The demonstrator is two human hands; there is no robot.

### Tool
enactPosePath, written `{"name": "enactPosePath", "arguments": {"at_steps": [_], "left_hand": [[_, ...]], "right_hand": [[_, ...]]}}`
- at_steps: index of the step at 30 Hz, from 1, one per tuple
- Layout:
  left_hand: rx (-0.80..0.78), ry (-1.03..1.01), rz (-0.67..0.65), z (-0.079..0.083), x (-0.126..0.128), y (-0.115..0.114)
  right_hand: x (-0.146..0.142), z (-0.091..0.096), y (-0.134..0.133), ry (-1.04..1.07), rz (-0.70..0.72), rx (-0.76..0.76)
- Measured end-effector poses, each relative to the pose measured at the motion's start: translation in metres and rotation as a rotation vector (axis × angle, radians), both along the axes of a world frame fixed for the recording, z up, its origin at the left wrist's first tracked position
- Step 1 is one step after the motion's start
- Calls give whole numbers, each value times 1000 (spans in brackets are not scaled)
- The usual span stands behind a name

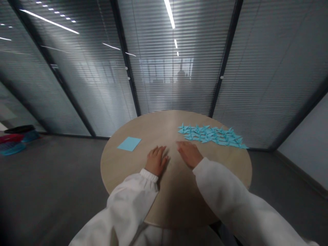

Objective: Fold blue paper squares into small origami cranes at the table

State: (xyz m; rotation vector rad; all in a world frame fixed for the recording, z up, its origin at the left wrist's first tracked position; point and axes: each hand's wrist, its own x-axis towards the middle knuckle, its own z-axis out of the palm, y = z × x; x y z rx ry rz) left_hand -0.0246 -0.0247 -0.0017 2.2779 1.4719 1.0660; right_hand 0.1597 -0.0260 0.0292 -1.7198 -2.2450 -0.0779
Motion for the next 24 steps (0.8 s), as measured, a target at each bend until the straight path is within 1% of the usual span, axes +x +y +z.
{"name": "enactPosePath", "arguments": {"at_steps": [1,4,7,9,12,17,24], "left_hand": [[9,97,27,-3,1,0],[-32,364,81,-12,3,0],[-131,530,92,-17,3,1],[-147,577,99,-18,4,3],[-166,609,101,-19,4,4],[-206,633,99,-18,5,5],[-215,645,101,-19,5,6]], "right_hand": [[-2,-10,-7,-22,44,-18],[-8,-38,-18,-81,6,-113],[-11,-52,-19,-103,-30,-153],[-11,-55,-20,-98,-27,-159],[-11,-54,-21,-102,-27,-165],[-11,-52,-21,-82,-33,-222],[-12,-52,-22,-57,-41,-215]]}}
